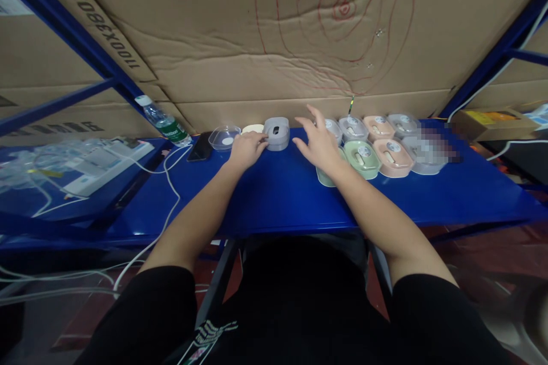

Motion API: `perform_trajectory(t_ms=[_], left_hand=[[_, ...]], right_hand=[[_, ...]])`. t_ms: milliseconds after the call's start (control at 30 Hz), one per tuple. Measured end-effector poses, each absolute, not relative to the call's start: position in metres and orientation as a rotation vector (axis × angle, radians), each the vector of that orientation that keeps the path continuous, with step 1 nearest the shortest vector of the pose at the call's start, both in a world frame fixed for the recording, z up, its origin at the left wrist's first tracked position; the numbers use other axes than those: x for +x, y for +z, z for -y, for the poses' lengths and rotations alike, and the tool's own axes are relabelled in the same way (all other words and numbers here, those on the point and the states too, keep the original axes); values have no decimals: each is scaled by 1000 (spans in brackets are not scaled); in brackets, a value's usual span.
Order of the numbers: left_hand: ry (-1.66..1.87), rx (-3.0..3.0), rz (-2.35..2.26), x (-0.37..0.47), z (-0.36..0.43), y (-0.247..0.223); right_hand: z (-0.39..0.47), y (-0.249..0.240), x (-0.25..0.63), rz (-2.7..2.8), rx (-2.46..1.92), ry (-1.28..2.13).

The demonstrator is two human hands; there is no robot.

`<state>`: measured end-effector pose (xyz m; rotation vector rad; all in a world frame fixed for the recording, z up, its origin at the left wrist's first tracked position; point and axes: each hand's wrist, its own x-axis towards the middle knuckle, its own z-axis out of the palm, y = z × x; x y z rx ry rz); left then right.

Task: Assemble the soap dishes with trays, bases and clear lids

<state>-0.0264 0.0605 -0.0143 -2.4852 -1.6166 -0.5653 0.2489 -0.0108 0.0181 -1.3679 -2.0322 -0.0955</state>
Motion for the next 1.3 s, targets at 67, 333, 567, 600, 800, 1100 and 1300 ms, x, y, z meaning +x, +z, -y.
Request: perform_trajectory(t_ms=[67,333,567,600,800,1100,1300], left_hand=[[-546,-2474,1633,-26,-59,-13],[-490,-2461,1703,-25,-55,-8],[-522,-2436,1701,-25,-53,-9],[-548,-2435,1693,-26,-53,-10],[-761,-2430,1643,-31,-55,-11],[-844,-2509,1515,-23,-44,-7],[-829,-2599,1413,-19,-41,-7]], right_hand=[[9,16,250,2014,-1331,-82],[5,11,252,2016,-1297,-98],[9,23,253,2051,-1290,-64],[10,26,255,2082,-1307,-53],[14,45,273,2276,-1610,-57],[11,45,293,2409,-2037,-170],[16,42,274,2516,-1706,30]])
